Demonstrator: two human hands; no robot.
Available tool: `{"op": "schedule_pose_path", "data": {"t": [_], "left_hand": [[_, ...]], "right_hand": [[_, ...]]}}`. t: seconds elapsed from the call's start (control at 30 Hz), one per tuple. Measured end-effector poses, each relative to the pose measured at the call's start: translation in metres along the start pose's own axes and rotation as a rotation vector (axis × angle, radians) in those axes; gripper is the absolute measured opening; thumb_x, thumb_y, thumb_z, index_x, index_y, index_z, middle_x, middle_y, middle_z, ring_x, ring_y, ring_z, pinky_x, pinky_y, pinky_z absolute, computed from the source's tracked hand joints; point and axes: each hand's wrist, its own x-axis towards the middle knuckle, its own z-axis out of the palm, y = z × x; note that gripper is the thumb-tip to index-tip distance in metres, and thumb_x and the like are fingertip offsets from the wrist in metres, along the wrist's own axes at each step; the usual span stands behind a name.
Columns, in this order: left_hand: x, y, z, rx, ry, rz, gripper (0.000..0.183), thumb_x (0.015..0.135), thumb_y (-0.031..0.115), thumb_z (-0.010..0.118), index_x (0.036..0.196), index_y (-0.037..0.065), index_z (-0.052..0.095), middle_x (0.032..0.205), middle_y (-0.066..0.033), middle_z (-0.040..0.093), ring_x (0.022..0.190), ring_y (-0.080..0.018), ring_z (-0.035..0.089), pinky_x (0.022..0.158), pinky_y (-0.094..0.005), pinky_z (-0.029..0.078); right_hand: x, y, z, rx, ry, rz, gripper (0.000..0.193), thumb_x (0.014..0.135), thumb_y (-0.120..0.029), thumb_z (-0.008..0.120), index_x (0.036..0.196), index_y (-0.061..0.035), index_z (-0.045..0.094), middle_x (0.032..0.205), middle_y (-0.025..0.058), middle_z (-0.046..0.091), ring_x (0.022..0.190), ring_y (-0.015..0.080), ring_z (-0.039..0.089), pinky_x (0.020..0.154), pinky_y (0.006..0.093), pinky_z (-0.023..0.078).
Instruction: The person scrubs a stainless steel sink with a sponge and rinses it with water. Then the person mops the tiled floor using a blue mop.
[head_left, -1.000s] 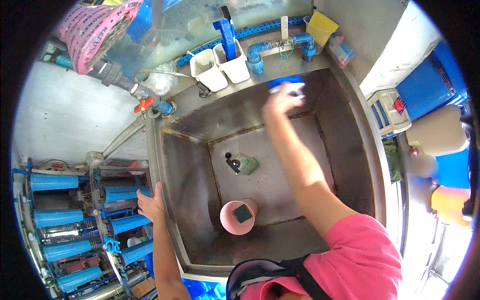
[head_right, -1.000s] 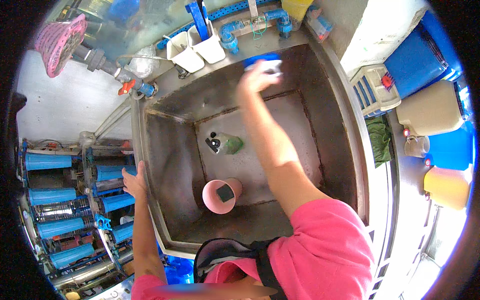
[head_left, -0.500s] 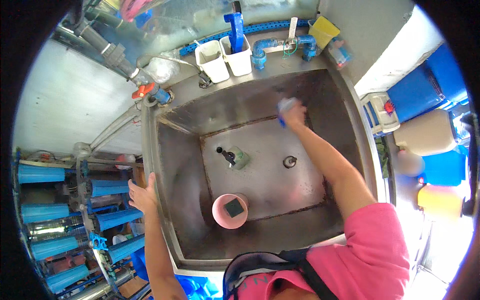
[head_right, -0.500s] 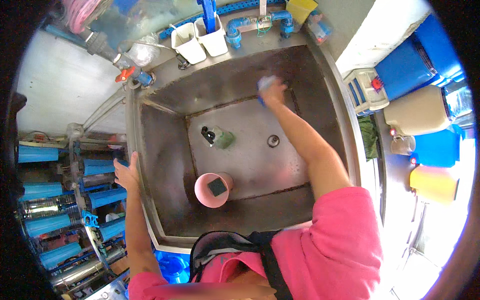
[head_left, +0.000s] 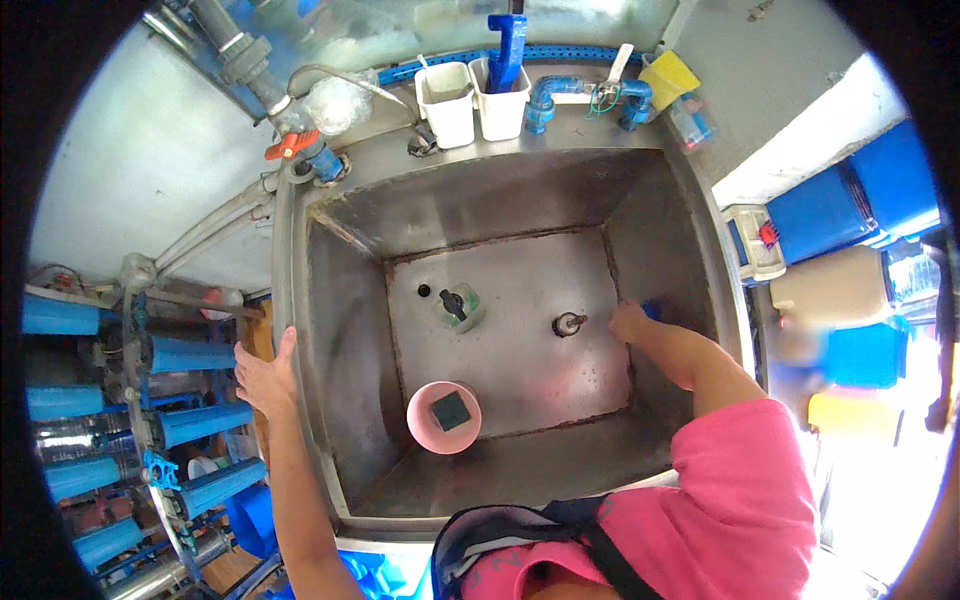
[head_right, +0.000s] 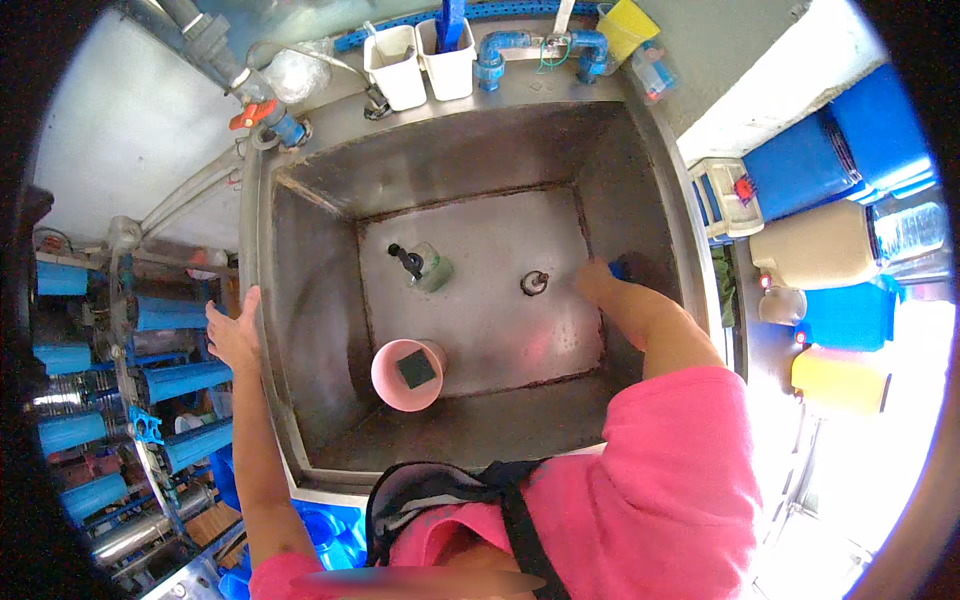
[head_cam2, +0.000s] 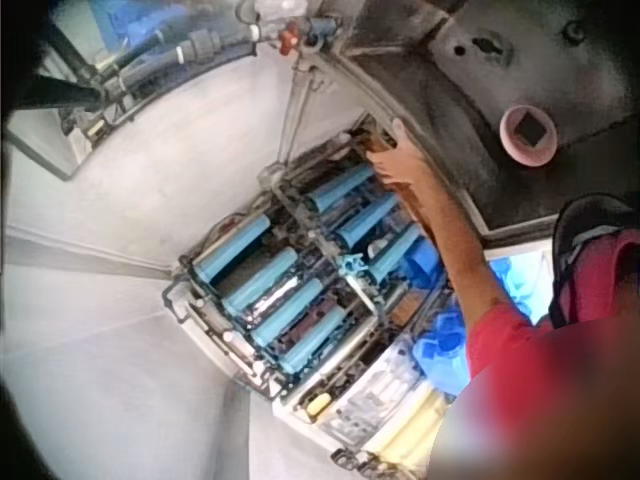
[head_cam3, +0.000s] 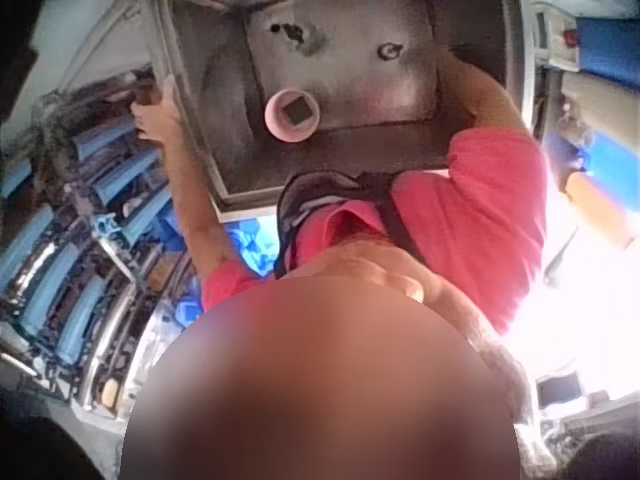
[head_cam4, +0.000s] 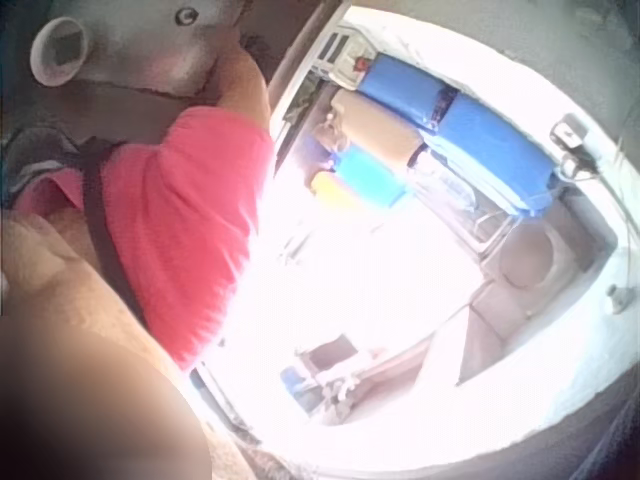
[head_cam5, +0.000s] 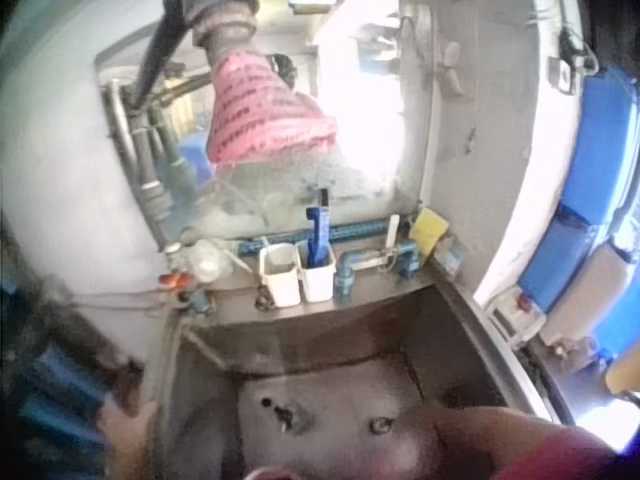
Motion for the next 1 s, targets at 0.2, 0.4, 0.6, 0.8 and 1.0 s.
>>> {"op": "schedule_pose_path", "data": {"t": [0.2, 0.4, 0.6, 0.8, 1.0], "left_hand": [[0.004, 0.002, -0.001, -0.017, -0.050, -0.025, 0.103, 0.065, 0.073, 0.061, 0.135, 0.002, 0.035, 0.131, -0.0209, 0.047, 0.126, -0.0339, 0.039, 0.103, -0.0524, 0.025], [0.005, 0.004, -0.002, -0.046, -0.068, -0.034, 0.102, 0.066, 0.071, 0.062, 0.135, 0.001, 0.035, 0.131, -0.0223, 0.047, 0.125, -0.0349, 0.040, 0.103, -0.0502, 0.025], [0.005, 0.005, -0.004, -0.083, -0.096, -0.058, 0.100, 0.067, 0.070, 0.063, 0.135, 0.002, 0.036, 0.130, -0.0237, 0.047, 0.124, -0.0357, 0.041, 0.103, -0.0479, 0.027], [0.005, 0.003, -0.002, -0.087, -0.043, 0.001, 0.100, 0.066, 0.070, 0.063, 0.134, 0.001, 0.037, 0.128, -0.0236, 0.048, 0.123, -0.0367, 0.041, 0.102, -0.0480, 0.029], [0.004, 0.002, -0.006, -0.110, -0.071, -0.019, 0.105, 0.063, 0.073, 0.063, 0.134, 0.000, 0.036, 0.129, -0.0238, 0.047, 0.124, -0.0362, 0.040, 0.103, -0.0482, 0.028]], "right_hand": [[0.112, 0.077, -0.014, 0.133, 0.418, 0.441, 0.021, 0.081, -0.019, 0.053, 0.088, -0.0081, 0.070, 0.099, 0.0131, 0.066, 0.108, 0.0332, 0.054, 0.087, 0.0509, 0.040], [0.044, -0.027, 0.037, 0.065, 0.087, 0.133, 0.030, 0.081, -0.021, 0.055, 0.105, -0.0060, 0.066, 0.107, 0.0119, 0.064, 0.114, 0.0381, 0.050, 0.094, 0.0560, 0.036], [0.125, 0.077, -0.020, -0.010, 0.581, 0.397, 0.031, 0.081, -0.022, 0.055, 0.103, -0.0030, 0.065, 0.105, 0.0155, 0.064, 0.111, 0.0381, 0.050, 0.090, 0.0521, 0.038], [0.066, 0.002, 0.044, 0.064, 0.036, 0.110, 0.035, 0.081, -0.024, 0.056, 0.110, -0.0062, 0.064, 0.102, 0.0134, 0.063, 0.109, 0.0382, 0.050, 0.091, 0.0531, 0.036], [0.062, 0.092, -0.041, 0.251, 0.148, 0.222, 0.023, 0.080, -0.018, 0.057, 0.097, -0.0060, 0.066, 0.107, 0.0136, 0.061, 0.106, 0.0328, 0.053, 0.083, 0.0474, 0.046]]}}
